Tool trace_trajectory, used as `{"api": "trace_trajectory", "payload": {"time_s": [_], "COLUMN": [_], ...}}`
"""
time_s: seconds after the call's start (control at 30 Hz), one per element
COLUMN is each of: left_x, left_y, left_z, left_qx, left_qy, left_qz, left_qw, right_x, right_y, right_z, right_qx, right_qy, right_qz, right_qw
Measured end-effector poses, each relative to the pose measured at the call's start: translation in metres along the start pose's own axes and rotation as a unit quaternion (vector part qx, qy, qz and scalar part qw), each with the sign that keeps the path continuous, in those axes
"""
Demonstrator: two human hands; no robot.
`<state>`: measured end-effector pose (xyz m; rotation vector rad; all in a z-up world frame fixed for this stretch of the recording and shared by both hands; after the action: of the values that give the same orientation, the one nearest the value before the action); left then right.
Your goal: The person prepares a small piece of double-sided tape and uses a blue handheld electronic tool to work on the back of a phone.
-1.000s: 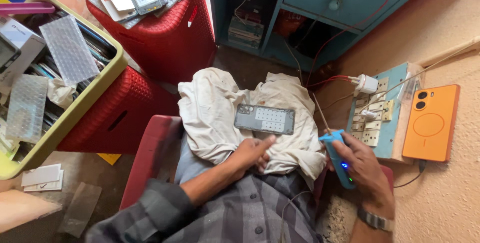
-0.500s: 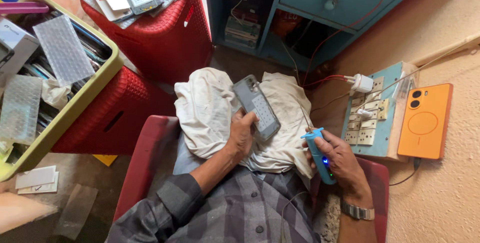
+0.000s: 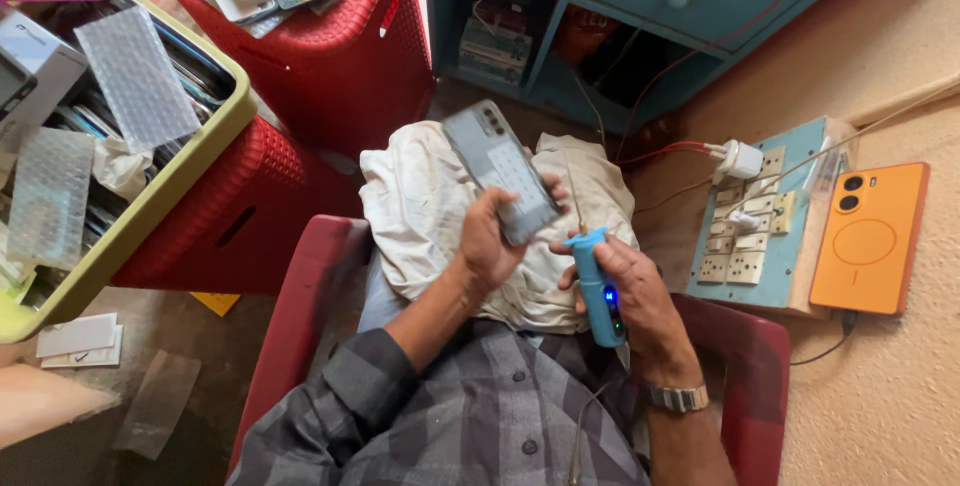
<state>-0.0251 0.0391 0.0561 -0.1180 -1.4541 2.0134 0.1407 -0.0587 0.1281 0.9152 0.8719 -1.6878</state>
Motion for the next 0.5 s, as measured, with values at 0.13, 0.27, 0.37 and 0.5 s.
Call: {"api": "trace_trajectory", "payload": {"time_s": [0.13, 0.27, 0.37, 0.5], "left_x": [0.018, 0.026, 0.031, 0.040], "left_y": [0.005, 0.007, 0.004, -0.006], "left_z": [-0.011, -0.014, -0.016, -0.014], "left_qx": [-0.017, -0.041, -0.059, -0.029], "left_qy": [0.004, -0.009, -0.021, -0.014], "left_qz": [0.033, 0.059, 0.071, 0.077], "left_qw": [0.999, 0.997, 0.996, 0.997], "right_x": [0.003, 0.017, 0.020, 0.020], "right_y": [0.001, 0.003, -0.007, -0.027], "right_z": [-0.002, -0.003, 0.016, 0.028], "right_qx": [0.040, 0.099, 0.144, 0.127], "right_qy": [-0.006, 0.016, 0.169, 0.276], "right_qz": [-0.009, 0.168, 0.407, 0.423], "right_qw": [0.999, 0.981, 0.886, 0.853]}}
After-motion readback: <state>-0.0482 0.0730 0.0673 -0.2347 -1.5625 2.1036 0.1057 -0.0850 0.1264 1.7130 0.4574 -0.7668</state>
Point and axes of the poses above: each hand's wrist, its own z-axis away from the middle knuckle, its own y-axis out of the back of the hand, x = y × z, the point moved 1 cm from there along -z, towards the middle knuckle, and after that the axes turned 13 degrees about x, right-handed, at the moved point
